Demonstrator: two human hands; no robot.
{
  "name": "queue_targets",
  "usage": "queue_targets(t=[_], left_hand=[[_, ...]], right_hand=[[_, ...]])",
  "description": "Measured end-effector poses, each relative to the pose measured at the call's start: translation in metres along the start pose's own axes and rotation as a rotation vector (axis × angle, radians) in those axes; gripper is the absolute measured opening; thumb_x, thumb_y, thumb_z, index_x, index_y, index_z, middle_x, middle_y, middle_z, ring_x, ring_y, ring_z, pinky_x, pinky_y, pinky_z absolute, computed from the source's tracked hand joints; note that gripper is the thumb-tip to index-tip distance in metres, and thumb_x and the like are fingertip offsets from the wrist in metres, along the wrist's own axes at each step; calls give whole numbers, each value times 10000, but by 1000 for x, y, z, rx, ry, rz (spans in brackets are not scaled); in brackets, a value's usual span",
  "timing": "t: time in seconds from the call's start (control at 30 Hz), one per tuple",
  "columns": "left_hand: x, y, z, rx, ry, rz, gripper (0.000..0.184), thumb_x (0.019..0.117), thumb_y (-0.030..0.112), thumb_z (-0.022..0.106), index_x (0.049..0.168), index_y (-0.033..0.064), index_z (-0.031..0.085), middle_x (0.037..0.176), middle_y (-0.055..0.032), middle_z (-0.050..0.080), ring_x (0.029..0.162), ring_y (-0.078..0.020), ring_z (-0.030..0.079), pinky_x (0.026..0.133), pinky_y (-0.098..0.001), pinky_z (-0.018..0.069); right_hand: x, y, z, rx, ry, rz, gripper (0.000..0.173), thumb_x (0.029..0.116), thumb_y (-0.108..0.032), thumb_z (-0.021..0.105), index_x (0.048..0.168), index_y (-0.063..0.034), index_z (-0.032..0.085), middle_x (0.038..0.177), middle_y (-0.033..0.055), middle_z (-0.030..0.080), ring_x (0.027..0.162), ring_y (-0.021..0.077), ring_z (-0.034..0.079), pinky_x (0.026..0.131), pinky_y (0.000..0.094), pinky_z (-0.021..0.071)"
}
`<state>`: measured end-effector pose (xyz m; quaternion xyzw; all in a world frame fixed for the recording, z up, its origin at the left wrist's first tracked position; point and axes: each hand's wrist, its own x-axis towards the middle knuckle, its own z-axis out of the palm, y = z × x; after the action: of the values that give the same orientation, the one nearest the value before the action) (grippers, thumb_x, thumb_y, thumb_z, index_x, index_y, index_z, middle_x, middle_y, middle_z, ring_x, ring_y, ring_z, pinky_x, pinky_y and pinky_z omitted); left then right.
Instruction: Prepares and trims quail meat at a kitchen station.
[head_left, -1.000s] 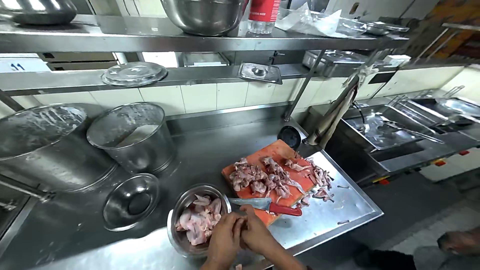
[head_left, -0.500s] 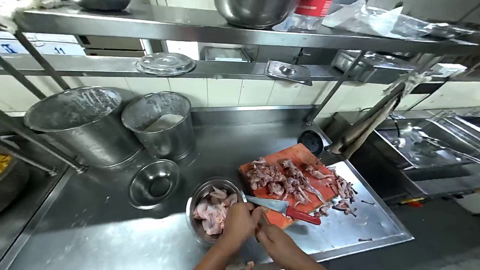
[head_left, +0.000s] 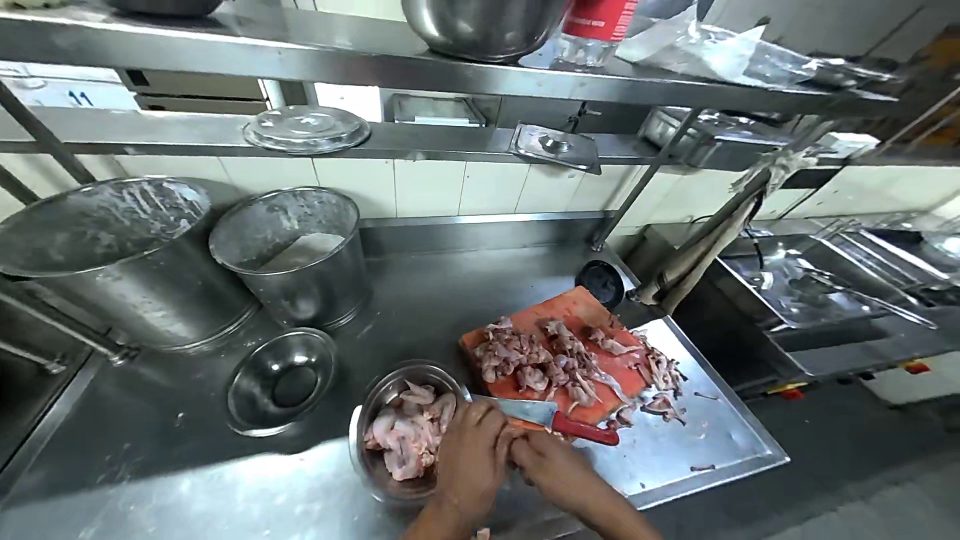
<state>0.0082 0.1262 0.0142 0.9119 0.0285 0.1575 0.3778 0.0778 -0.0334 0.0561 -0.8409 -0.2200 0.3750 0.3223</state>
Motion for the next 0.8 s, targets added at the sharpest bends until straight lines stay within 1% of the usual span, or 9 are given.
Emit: queue_targets(t=[0.07, 0.2, 0.33, 0.4, 0.47, 0.53, 0.6, 0.67, 0.8], left_hand=[[2, -3, 2, 191, -3, 144, 465, 1069, 435, 391, 974, 159, 752, 1129, -15, 737, 1130, -256, 662, 977, -476, 533], [15, 5, -13, 147, -184, 77, 727, 1072, 571, 240, 828, 93, 732, 873, -85, 735, 898, -261, 729, 788, -496, 588], [20, 26, 12, -603, 64, -246, 583, 1076, 437, 367, 664, 98, 602, 579, 4, 519, 556, -130, 546, 571, -359, 493], [17, 48, 26, -940, 190, -499, 575, 1106, 392, 321, 760, 63, 641, 609, -5, 534, 550, -123, 531, 548, -324, 485], [19, 52, 35, -1013, 238, -623, 565, 1118, 380, 307, 884, 15, 669, 697, -62, 604, 634, -164, 599, 607, -351, 528], [16, 41, 41, -974, 173, -545, 458, 1106, 336, 360, 1062, -1, 668, 868, -82, 672, 817, -157, 667, 785, -356, 575], [16, 25, 42, -867, 53, -445, 450, 1042, 436, 499, 1171, 30, 640, 1061, -89, 675, 983, -158, 665, 909, -372, 565], [18, 19, 39, -795, -28, -416, 536, 965, 543, 594, 1211, 67, 615, 1159, -105, 635, 1004, -172, 653, 873, -380, 571], [19, 14, 28, -865, -119, -394, 444, 911, 462, 703, 1111, 74, 624, 916, -62, 667, 800, -161, 668, 713, -359, 584]], right_hand=[[-7, -4, 2, -27, 26, 24, 474, 1078, -388, 327, 987, -77, 673, 823, 72, 621, 768, 217, 618, 733, 473, 513], [-25, -30, 1, -301, 166, 77, 539, 1065, -424, 316, 888, -62, 674, 829, 135, 664, 866, 315, 680, 764, 563, 518], [-21, -35, 0, -182, 493, -109, 502, 1032, -404, 340, 804, -89, 658, 675, 75, 605, 676, 250, 644, 623, 499, 512], [-6, -27, 8, 10, 653, -170, 456, 1018, -368, 365, 763, -116, 647, 630, 18, 561, 615, 175, 595, 584, 437, 489], [11, -16, 19, 259, 700, -132, 450, 1028, -341, 366, 860, -94, 702, 732, 25, 635, 727, 149, 639, 691, 419, 532], [12, -12, 22, 519, 600, -47, 482, 1088, -341, 324, 1068, -37, 698, 920, 70, 683, 881, 151, 657, 816, 397, 547], [4, -14, 18, 702, 447, 3, 433, 1123, -320, 269, 1170, -71, 621, 840, 8, 619, 708, 85, 579, 631, 288, 502], [-6, -13, 11, 902, 236, -15, 348, 1124, -291, 252, 1150, -124, 556, 703, -27, 530, 532, 70, 470, 469, 242, 409], [-23, -2, -5, 1105, -92, -135, 182, 1061, -174, 411, 1167, -122, 550, 833, 12, 629, 664, 98, 588, 577, 256, 500]])
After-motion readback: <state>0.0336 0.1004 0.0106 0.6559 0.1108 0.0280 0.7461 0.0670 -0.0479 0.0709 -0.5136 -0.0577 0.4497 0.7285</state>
